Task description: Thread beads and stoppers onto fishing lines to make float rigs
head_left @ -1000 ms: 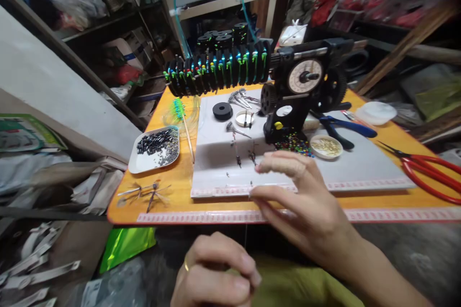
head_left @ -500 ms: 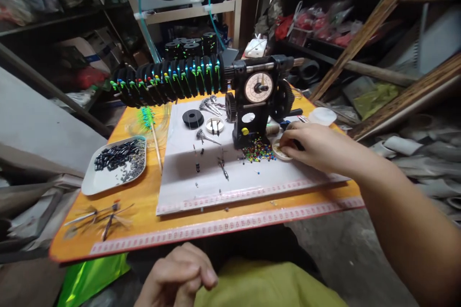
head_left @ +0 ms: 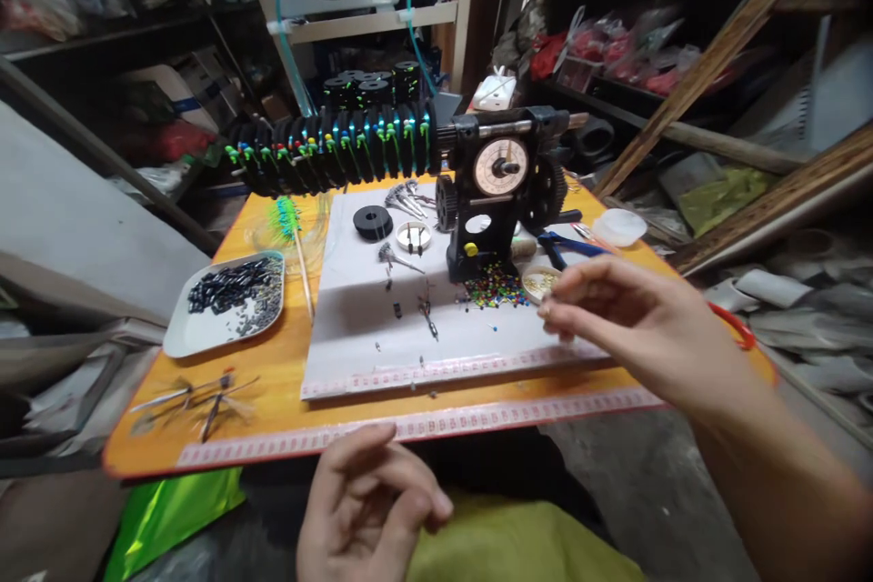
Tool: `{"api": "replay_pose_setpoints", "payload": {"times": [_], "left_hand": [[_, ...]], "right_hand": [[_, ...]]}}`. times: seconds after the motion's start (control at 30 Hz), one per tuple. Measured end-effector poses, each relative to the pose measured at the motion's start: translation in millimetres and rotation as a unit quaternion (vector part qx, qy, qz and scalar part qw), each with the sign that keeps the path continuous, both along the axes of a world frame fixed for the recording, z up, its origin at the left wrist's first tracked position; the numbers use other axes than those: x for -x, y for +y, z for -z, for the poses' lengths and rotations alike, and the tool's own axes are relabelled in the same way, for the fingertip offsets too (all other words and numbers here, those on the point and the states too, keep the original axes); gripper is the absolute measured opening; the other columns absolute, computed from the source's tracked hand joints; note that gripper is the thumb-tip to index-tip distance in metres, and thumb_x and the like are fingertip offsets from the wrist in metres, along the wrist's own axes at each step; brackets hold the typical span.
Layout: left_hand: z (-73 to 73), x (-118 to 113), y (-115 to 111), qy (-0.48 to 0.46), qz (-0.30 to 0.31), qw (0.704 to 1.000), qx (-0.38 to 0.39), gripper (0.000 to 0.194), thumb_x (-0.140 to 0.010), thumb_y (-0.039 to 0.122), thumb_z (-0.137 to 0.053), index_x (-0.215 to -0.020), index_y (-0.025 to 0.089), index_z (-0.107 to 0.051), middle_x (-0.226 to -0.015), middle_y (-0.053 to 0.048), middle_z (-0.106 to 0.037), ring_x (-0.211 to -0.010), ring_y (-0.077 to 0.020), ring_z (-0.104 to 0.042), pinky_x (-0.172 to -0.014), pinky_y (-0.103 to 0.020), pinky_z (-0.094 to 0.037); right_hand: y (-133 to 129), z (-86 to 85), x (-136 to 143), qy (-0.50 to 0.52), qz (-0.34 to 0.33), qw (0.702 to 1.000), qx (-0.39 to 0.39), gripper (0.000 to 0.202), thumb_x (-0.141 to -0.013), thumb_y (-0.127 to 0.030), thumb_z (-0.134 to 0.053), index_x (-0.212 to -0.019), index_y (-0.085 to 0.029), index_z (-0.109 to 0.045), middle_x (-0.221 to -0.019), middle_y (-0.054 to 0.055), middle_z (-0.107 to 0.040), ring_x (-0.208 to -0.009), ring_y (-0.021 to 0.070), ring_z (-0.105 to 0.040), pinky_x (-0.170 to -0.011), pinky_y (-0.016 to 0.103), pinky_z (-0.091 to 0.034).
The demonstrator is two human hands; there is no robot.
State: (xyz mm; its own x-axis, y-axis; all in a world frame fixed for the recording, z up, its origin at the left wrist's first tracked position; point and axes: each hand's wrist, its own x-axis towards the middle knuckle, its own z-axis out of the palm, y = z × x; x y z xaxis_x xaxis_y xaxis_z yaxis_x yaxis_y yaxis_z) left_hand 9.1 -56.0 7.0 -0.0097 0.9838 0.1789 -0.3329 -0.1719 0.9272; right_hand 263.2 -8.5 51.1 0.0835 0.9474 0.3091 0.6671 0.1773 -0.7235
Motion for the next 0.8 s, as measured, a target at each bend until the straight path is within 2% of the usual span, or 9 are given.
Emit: {"api": "replay_pose_setpoints", "payload": {"times": [0.1,0.2,0.27,0.4,0.6,0.8], "left_hand": [[-7.7,-14,-4,-0.041,0.017,0.998,0.037,0.034,-0.086,0.026,-0.074,-0.117,0.028,-0.063,-0.062,0.002,-0.069,-0.058,-0.0118,-0.063,-0.056,-0.019,-0.051],[-9.7,-18,-4,-0.072,0.050,0.993,0.082,0.038,-0.084,0.027,-0.075,-0.119,0.028,-0.061,-0.063,0.003,-0.070,-0.058,-0.0104,-0.064,-0.057,-0.019,-0.052],[-9.1,-16,-3,-0.085,0.076,0.987,0.114,0.042,-0.083,0.028,-0.077,-0.121,0.029,-0.060,-0.063,0.004,-0.071,-0.058,-0.0098,-0.065,-0.058,-0.018,-0.053],[-8.0,-9,-2,-0.101,0.118,0.975,0.158,0.048,-0.079,0.031,-0.081,-0.120,0.027,-0.057,-0.064,0.005,-0.071,-0.056,-0.0097,-0.067,-0.058,-0.018,-0.053],[-9.8,-1,-5,-0.103,0.128,0.972,0.169,0.050,-0.079,0.030,-0.081,-0.122,0.027,-0.055,-0.064,0.005,-0.071,-0.058,-0.0096,-0.067,-0.059,-0.018,-0.053],[-13.8,4,-7,-0.085,0.127,0.972,0.180,0.053,-0.079,0.028,-0.081,-0.125,0.027,-0.054,-0.065,0.004,-0.072,-0.058,-0.0098,-0.068,-0.059,-0.017,-0.054]], "right_hand": [[-22,6.7,30,0.231,-0.019,0.969,0.086,0.027,-0.080,-0.037,-0.078,-0.086,-0.019,-0.058,-0.072,0.001,-0.070,-0.060,0.0139,-0.069,-0.055,0.023,-0.060],[-37,11.4,57,0.316,-0.057,0.938,0.130,0.023,-0.080,-0.033,-0.078,-0.083,-0.020,-0.060,-0.073,0.000,-0.069,-0.063,0.0126,-0.069,-0.058,0.020,-0.061],[-44,12.4,71,0.321,-0.083,0.935,0.126,0.017,-0.083,-0.029,-0.075,-0.084,-0.020,-0.061,-0.077,0.001,-0.070,-0.068,0.0131,-0.071,-0.063,0.019,-0.061],[-51,12.1,88,0.268,-0.107,0.953,0.093,0.007,-0.086,-0.022,-0.070,-0.086,-0.022,-0.063,-0.079,0.000,-0.070,-0.073,0.0125,-0.072,-0.066,0.016,-0.061],[-52,10.0,92,0.195,-0.132,0.969,0.077,0.008,-0.086,-0.020,-0.069,-0.089,-0.023,-0.063,-0.080,0.000,-0.069,-0.074,0.0123,-0.071,-0.065,0.016,-0.060],[-48,3.4,92,0.166,-0.151,0.969,0.105,0.002,-0.088,-0.021,-0.065,-0.087,-0.022,-0.063,-0.078,0.000,-0.068,-0.070,0.0128,-0.069,-0.061,0.018,-0.059]]}}
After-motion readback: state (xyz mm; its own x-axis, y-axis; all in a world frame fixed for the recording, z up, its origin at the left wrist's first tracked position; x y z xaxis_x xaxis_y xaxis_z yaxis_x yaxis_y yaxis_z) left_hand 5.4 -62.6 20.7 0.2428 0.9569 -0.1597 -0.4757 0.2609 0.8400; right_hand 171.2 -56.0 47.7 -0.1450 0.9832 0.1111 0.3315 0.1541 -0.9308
